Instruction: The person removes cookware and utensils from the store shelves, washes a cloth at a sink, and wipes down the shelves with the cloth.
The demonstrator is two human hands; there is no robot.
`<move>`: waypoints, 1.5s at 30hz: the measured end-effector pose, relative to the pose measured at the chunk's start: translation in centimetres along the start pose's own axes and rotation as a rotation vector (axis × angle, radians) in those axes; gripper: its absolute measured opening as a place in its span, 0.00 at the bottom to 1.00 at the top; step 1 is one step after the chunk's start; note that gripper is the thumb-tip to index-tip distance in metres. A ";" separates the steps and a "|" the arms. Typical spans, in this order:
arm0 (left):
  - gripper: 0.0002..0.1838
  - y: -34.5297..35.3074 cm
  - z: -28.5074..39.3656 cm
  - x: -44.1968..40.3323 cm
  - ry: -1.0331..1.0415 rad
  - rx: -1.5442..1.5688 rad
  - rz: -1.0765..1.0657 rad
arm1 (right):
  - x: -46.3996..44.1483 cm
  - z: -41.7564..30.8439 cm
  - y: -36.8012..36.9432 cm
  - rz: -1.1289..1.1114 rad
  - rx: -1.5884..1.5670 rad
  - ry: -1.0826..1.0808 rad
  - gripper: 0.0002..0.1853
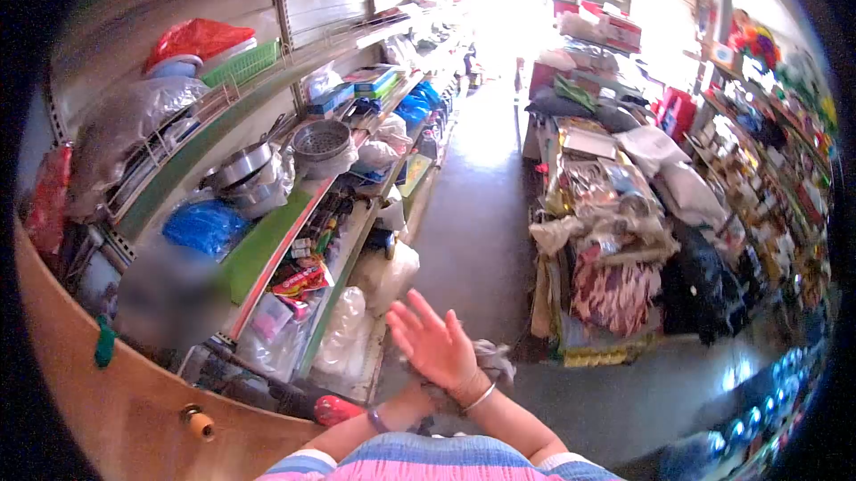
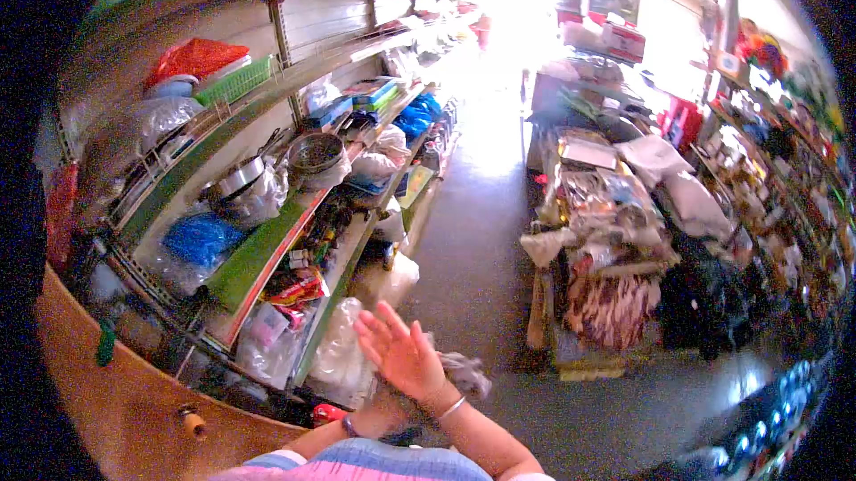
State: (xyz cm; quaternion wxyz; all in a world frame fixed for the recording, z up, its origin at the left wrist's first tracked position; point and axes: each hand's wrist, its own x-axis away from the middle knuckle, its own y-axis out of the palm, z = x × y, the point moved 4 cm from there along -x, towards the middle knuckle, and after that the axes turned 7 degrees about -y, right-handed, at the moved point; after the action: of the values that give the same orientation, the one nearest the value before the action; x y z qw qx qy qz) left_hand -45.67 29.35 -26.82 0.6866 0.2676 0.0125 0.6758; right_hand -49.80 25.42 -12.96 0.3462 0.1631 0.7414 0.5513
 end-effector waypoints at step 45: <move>0.18 -21.2 69.7 -52.2 0.942 -1.955 1.795 | -97.9 -49.5 -21.8 -0.376 0.903 -0.237 0.18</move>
State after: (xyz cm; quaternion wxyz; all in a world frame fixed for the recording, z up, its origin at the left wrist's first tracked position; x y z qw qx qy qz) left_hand -4.23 -42.71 6.78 -0.1346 -0.6423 -0.4024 0.6383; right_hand -11.77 -77.89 6.91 0.4161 0.2218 0.8781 0.0816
